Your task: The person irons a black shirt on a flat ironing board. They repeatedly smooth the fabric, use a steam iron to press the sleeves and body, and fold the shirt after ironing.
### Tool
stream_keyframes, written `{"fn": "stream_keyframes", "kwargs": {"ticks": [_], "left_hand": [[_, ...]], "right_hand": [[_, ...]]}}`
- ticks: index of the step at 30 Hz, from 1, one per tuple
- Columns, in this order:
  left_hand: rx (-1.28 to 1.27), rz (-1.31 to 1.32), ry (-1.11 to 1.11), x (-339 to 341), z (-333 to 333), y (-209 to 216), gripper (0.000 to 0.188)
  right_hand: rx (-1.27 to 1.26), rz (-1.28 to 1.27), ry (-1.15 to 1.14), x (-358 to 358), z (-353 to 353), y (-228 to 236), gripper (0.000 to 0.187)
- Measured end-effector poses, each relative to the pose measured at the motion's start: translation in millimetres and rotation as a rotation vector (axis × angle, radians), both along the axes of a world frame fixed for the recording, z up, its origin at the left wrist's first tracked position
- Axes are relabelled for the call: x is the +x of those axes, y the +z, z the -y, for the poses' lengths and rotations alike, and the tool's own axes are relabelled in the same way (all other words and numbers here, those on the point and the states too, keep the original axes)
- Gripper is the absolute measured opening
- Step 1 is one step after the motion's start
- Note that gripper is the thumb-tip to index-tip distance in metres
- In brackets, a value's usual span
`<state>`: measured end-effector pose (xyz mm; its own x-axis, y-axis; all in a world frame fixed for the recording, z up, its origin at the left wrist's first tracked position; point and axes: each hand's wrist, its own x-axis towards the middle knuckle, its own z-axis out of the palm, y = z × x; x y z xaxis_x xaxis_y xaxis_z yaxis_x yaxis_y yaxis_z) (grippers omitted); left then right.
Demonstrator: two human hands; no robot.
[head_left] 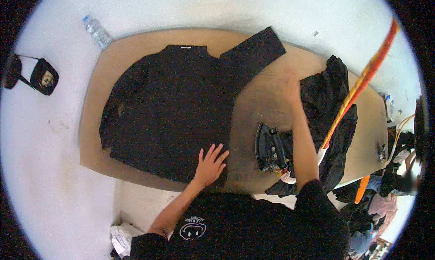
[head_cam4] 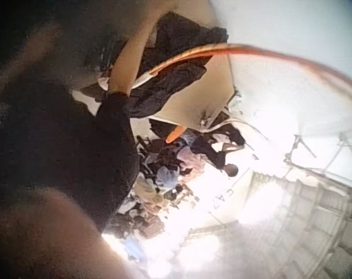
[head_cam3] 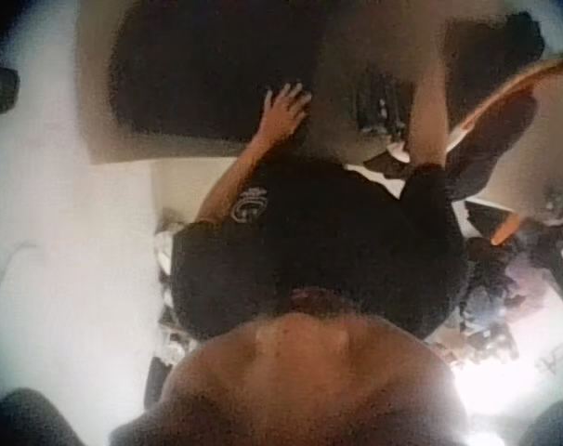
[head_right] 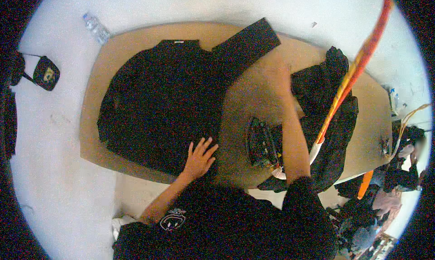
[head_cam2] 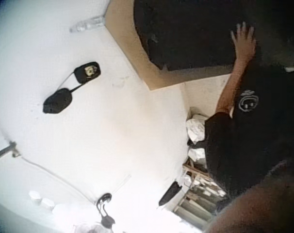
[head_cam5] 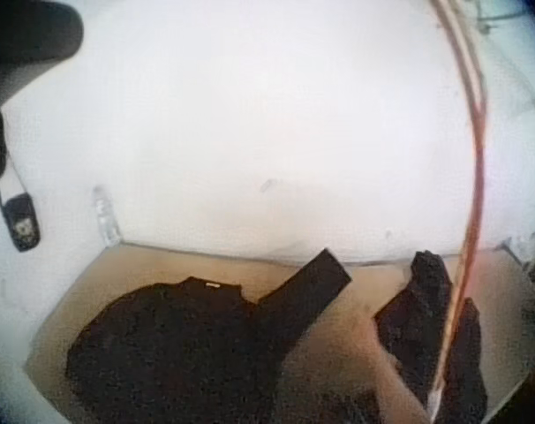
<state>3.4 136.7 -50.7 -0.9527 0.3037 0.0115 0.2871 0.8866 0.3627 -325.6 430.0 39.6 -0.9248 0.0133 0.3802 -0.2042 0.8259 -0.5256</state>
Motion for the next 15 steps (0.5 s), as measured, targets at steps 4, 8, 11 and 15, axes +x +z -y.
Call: {"fn": "stream_keyframes", "kwargs": {"ticks": [4, 8, 11, 15], "left_hand": [[-0.092, 0.084, 0.062, 18.1, -21.0, -3.5, 0.059], [-0.053, -0.049, 0.119, 10.8, -28.1, -13.4, 0.060], [-0.086, -0.022, 0.128, 1.8, -28.4, -25.2, 0.061], [-0.067, 0.032, 0.129, 16.9, -28.6, -28.2, 0.066]], "right_hand": [[-0.026, 0.613, 0.185, 157.4, -13.8, -15.1, 0.068], [-0.170, 0.660, 0.114, 207.5, -10.6, -26.6, 0.063], [0.123, 0.616, 0.393, 189.8, 27.2, -25.0, 0.059], [0.132, 0.539, 0.462, 148.9, 110.0, -21.8, 0.058]]}}
